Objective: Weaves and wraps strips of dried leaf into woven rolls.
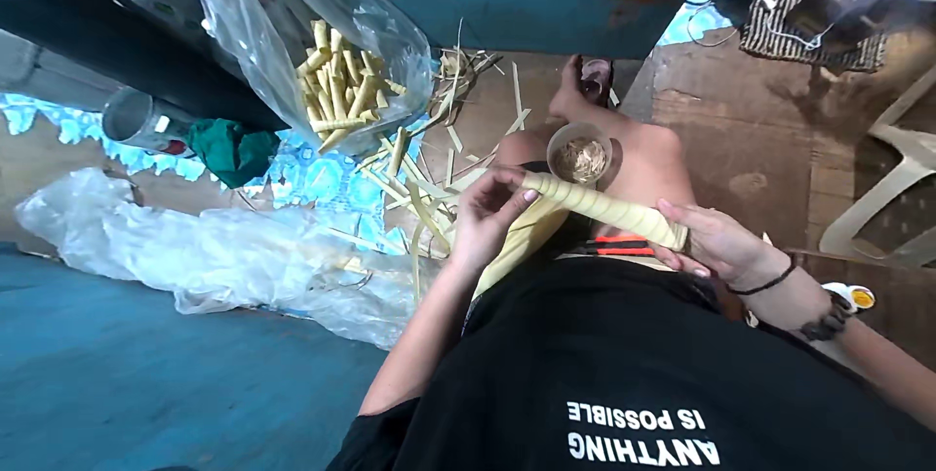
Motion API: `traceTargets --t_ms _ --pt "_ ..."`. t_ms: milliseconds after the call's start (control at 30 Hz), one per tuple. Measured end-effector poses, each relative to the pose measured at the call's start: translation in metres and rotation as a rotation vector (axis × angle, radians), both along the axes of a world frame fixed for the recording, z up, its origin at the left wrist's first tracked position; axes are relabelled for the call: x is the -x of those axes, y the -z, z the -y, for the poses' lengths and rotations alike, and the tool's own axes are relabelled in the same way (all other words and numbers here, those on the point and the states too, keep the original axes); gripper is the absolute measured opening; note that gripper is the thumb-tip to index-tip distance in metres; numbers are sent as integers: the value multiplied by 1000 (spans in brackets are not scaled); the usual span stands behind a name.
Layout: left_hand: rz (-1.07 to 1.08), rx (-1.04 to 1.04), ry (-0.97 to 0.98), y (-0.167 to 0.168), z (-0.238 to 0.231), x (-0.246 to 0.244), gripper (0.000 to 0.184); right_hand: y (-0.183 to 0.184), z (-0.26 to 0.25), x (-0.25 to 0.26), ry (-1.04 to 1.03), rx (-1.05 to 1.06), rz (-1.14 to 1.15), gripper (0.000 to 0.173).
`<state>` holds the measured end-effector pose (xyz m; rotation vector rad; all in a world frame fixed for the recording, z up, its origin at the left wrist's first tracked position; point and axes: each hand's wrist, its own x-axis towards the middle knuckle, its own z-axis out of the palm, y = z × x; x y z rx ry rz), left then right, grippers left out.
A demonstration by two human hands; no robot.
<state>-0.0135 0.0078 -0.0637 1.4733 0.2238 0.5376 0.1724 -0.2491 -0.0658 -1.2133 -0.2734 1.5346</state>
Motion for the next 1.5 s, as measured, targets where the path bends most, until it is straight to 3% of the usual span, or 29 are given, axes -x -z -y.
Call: traceTargets --t_ms 67,133,233,300,367,433,533,633,800,933,1033,1100,1233,1433,1500 --pt "-3 -125 -43 4 -2 11 3 6 -8 -3 -128 10 -2 56" --pt "31 -191 -85 4 -4 22 4 4 -26 -5 -226 48 139 54" --pt "42 -382 -154 -1 -9 42 5 -1 -67 -16 -280 149 669 43" --pt "61 -561 -192 -3 -13 51 4 24 -101 -38 -336 140 1103 31" --pt "78 -709 -217 -6 -15 56 3 48 -137 -53 -434 208 1332 22" --pt "89 -798 -243 -8 -16 59 1 72 -168 -57 -588 347 1417 18" --pt "91 -840 -282 -11 -18 64 1 84 -187 -41 -796 513 1422 17" --pt "80 -771 -296 -12 -22 70 3 96 -188 -34 -851 536 1417 16" --pt "63 -297 -277 -14 -32 66 12 93 -183 -51 -861 471 1354 19" --pt "19 221 -120 -12 -41 51 13 67 -169 -60 -556 314 1137 20" --pt "2 433 82 -12 -38 36 14 47 -150 -59 -337 190 871 32" --pt "8 469 250 -13 -32 24 13 25 -136 -50 -233 68 741 34" --pt "22 478 467 -19 -17 2 11 -22 -108 -11 58 -290 569 14" --pt "7 529 504 -25 -3 -14 11 -65 -85 26 220 -708 397 10" --pt "3 543 522 -26 -1 -17 11 -66 -85 29 254 -789 479 11"
